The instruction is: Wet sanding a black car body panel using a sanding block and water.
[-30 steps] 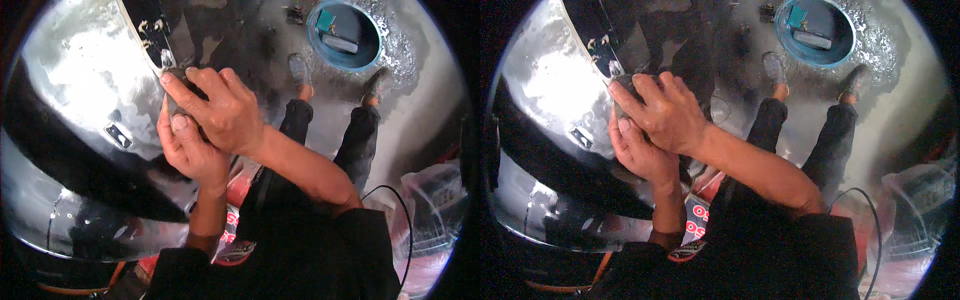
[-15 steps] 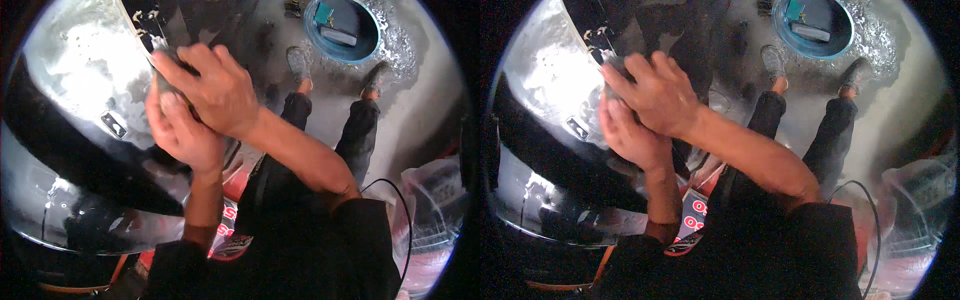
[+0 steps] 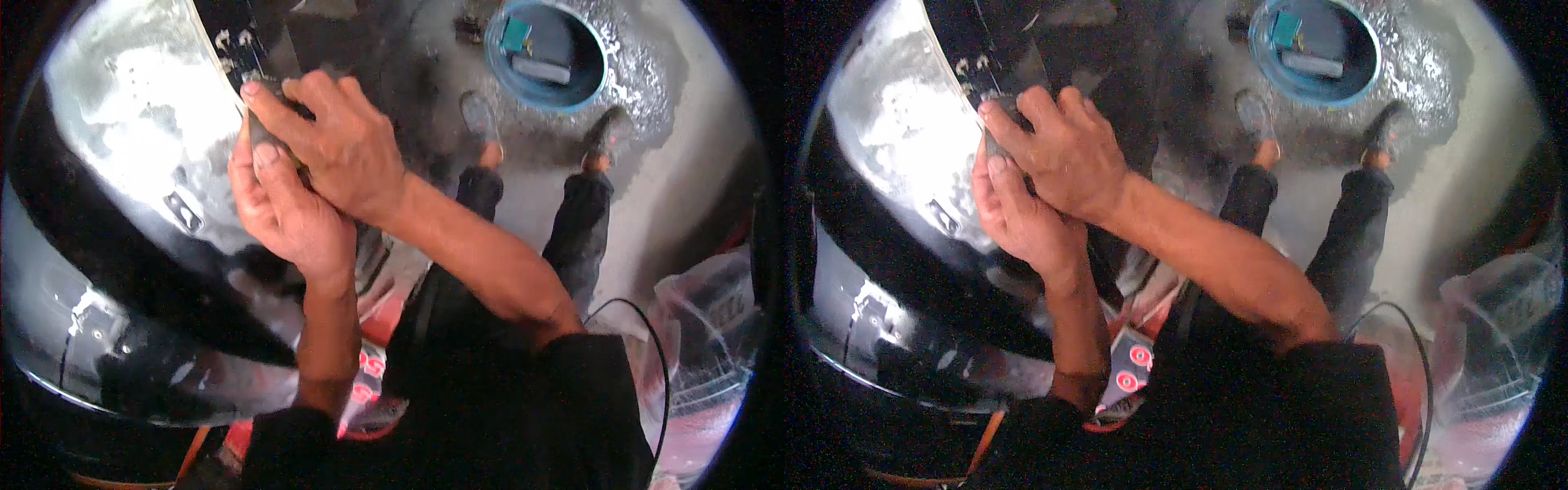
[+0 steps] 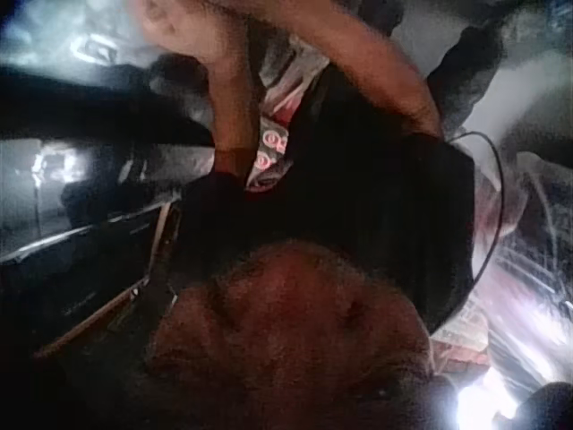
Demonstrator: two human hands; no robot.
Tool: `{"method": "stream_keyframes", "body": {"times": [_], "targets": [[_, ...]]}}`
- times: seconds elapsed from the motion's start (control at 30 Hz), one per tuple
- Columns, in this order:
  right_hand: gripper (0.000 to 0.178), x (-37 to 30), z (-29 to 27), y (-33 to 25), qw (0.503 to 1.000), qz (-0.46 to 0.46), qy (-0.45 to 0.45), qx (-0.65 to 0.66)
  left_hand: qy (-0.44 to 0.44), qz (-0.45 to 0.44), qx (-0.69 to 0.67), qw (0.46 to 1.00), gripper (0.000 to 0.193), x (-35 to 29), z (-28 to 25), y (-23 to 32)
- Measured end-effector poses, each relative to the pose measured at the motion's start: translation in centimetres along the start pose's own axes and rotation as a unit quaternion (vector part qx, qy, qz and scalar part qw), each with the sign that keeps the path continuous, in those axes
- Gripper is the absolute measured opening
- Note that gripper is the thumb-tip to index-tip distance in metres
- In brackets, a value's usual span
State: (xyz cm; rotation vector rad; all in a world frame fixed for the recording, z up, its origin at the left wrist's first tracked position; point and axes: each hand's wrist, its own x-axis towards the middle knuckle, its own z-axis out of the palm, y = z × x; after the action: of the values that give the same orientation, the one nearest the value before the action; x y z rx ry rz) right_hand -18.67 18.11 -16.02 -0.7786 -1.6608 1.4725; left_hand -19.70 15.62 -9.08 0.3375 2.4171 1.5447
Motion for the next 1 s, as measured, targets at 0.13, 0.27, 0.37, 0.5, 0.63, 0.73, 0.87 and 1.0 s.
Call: {"method": "stream_keyframes", "body": {"times": [0.13,0.27,0.37,0.5,0.63,0.73,0.87,1.0], "targets": [[0.048,0.7,1.3,0.7,0.999,-0.009,0.039,-0.023,-0.013,0.048,0.023,0.998,0.036,2.3,0.2,-1.7],[0.039,5.3,1.9,3.4,0.994,-0.048,0.083,-0.051,-0.05,0.053,0.024,0.997,0.041,5.2,3.1,-0.5],[0.043,1.6,0.0,1.7,0.999,-0.017,0.032,-0.029,-0.029,0.045,0.115,0.992,0.044,1.3,0.7,-1.0],[0.052,-1.1,-0.8,-0.1,0.999,-0.034,-0.018,-0.032,0.005,0.013,0.086,0.996,0.049,-1.8,-0.8,-0.6],[0.052,-0.8,-0.6,-0.2,0.999,-0.025,-0.027,-0.017,0.021,0.0,0.068,0.997,0.051,-1.6,-1.3,-0.7],[0.052,-1.4,-0.2,-0.1,0.999,-0.032,-0.022,-0.025,0.026,-0.012,0.143,0.989,0.049,-1.9,-1.7,-0.9],[0.05,-1.5,0.4,-0.5,0.999,-0.023,-0.013,-0.04,0.014,-0.015,0.046,0.999,0.048,-1.5,-2.8,-1.5],[0.053,-0.7,0.6,-0.1,0.999,-0.032,-0.005,-0.025,-0.005,-0.019,0.031,0.999,0.046,-0.7,-2.0,-0.8]]}}
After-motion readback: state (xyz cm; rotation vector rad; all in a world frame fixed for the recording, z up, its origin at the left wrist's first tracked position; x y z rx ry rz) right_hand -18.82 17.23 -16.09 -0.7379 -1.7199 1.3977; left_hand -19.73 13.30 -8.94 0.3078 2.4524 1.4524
